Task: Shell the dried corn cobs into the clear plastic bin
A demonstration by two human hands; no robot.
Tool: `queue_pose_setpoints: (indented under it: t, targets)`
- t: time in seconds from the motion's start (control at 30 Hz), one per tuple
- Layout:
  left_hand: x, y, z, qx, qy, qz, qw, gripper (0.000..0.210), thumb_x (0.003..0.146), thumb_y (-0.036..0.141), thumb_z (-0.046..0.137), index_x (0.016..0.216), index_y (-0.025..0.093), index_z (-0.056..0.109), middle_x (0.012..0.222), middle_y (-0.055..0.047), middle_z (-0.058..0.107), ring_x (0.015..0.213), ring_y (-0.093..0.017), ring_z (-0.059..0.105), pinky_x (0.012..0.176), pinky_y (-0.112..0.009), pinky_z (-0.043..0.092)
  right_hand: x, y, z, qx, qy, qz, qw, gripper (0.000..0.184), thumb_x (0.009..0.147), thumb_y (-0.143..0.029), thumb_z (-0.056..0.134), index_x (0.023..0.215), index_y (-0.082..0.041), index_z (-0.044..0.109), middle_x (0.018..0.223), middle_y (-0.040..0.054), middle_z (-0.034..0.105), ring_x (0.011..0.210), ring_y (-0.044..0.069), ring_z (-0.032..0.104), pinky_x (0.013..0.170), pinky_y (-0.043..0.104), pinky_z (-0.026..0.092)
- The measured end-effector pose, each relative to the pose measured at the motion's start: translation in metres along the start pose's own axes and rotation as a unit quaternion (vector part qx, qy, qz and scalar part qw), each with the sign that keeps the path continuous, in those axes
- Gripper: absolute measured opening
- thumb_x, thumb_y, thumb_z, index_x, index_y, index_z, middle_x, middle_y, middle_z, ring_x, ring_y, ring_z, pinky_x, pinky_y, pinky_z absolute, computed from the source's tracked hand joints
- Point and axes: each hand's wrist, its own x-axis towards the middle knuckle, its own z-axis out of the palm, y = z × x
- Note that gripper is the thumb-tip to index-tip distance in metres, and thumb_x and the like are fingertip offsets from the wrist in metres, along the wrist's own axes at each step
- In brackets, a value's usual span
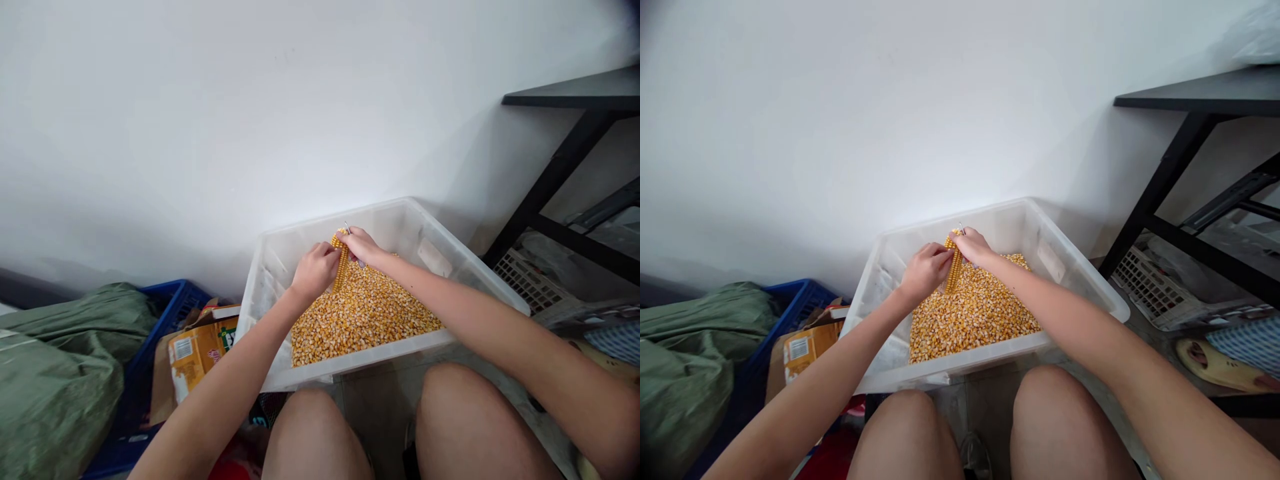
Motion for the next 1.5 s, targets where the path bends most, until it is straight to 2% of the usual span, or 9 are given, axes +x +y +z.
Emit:
queue_pose_setpoints:
  t: [0.13,0.33,0.53,0.7,0.9,1.07,1.2,1.33,1.5]
  targets:
    - [0.002,0.002,-0.003,0.031,0.002,-0.011,0.999,0.027,0.093,0.024,0.042,0.100,0.018,0.068,0.092,-0.010,0.062,0.086,-0.019,0.057,0.079,-0.032,0.047,0.001,0.001,0.001,-0.001,0.001,-0.013,1.000,0.030,0.088,-0.050,0.048,0.087,-0.021,0.054,0.053,-0.0010,0.052,0.044,0.016,0.053,0.038,0.024,0.036]
    - [0.002,0.007,-0.003,0.013,0.004,-0.039,0.999,0.023,0.089,0.021,0.046,0.093,0.018,0.069,0.106,-0.010,0.062,0.091,-0.020,0.058,0.080,-0.032,0.048,-0.003,-0.005,0.001,-0.009,-0.003,-0.007,1.000,0.029,0.088,-0.048,0.049,0.087,-0.020,0.055,0.056,-0.0004,0.055,0.044,0.015,0.053,0.038,0.024,0.036]
    - [0.001,0.012,0.001,-0.051,0.013,-0.114,0.992,0.024,0.086,0.018,0.047,0.087,0.018,0.071,0.084,-0.008,0.066,0.077,-0.018,0.060,0.073,-0.030,0.046,-0.007,-0.007,0.003,-0.020,0.030,0.023,0.999,0.032,0.087,-0.052,0.049,0.089,-0.020,0.055,0.062,0.0010,0.059,0.046,0.015,0.055,0.040,0.025,0.037]
    - [0.005,0.010,0.001,-0.159,0.074,-0.187,0.967,0.019,0.083,0.028,0.057,0.091,0.018,0.071,0.083,-0.007,0.068,0.071,-0.016,0.061,0.071,-0.029,0.046,-0.008,-0.009,0.004,-0.017,0.039,0.029,0.999,0.032,0.087,-0.052,0.050,0.092,-0.021,0.055,0.062,0.0006,0.059,0.047,0.015,0.054,0.041,0.024,0.036]
    - [0.008,0.005,0.001,-0.263,0.082,-0.259,0.926,0.017,0.078,0.033,0.064,0.083,0.018,0.072,0.080,-0.005,0.072,0.068,-0.017,0.063,0.070,-0.030,0.048,-0.009,-0.011,0.005,-0.009,0.045,0.041,0.998,0.030,0.086,-0.051,0.051,0.091,-0.021,0.054,0.063,0.0003,0.059,0.047,0.015,0.054,0.042,0.024,0.036]
    - [0.008,0.000,0.003,-0.284,0.057,-0.234,0.928,0.018,0.077,0.029,0.062,0.082,0.015,0.071,0.078,-0.006,0.070,0.069,-0.016,0.063,0.069,-0.028,0.049,-0.007,-0.007,0.007,-0.013,0.048,0.033,0.998,0.031,0.086,-0.051,0.051,0.088,-0.021,0.054,0.062,0.0005,0.059,0.048,0.015,0.054,0.043,0.025,0.037]
    - [0.007,-0.001,0.002,-0.227,0.039,-0.199,0.953,0.016,0.075,0.022,0.058,0.083,0.016,0.070,0.074,-0.004,0.067,0.066,-0.015,0.059,0.068,-0.027,0.047,-0.005,-0.004,0.009,-0.026,0.046,0.026,0.998,0.031,0.086,-0.052,0.050,0.086,-0.021,0.054,0.060,0.0003,0.058,0.047,0.015,0.054,0.043,0.025,0.036]
    - [0.006,-0.003,0.001,-0.168,0.023,-0.138,0.976,0.023,0.074,0.016,0.054,0.090,0.016,0.071,0.072,-0.003,0.063,0.067,-0.015,0.056,0.068,-0.027,0.044,-0.003,-0.003,0.007,-0.020,0.043,0.034,0.998,0.032,0.085,-0.053,0.049,0.088,-0.021,0.054,0.065,0.0012,0.060,0.048,0.015,0.055,0.042,0.025,0.037]
    - [0.006,-0.005,-0.001,-0.136,0.002,-0.086,0.987,0.023,0.071,0.013,0.054,0.090,0.016,0.068,0.078,-0.004,0.060,0.069,-0.015,0.055,0.067,-0.027,0.044,-0.005,-0.004,0.004,-0.031,0.037,0.031,0.998,0.032,0.085,-0.052,0.050,0.088,-0.020,0.054,0.068,0.0016,0.060,0.051,0.015,0.056,0.043,0.025,0.039]
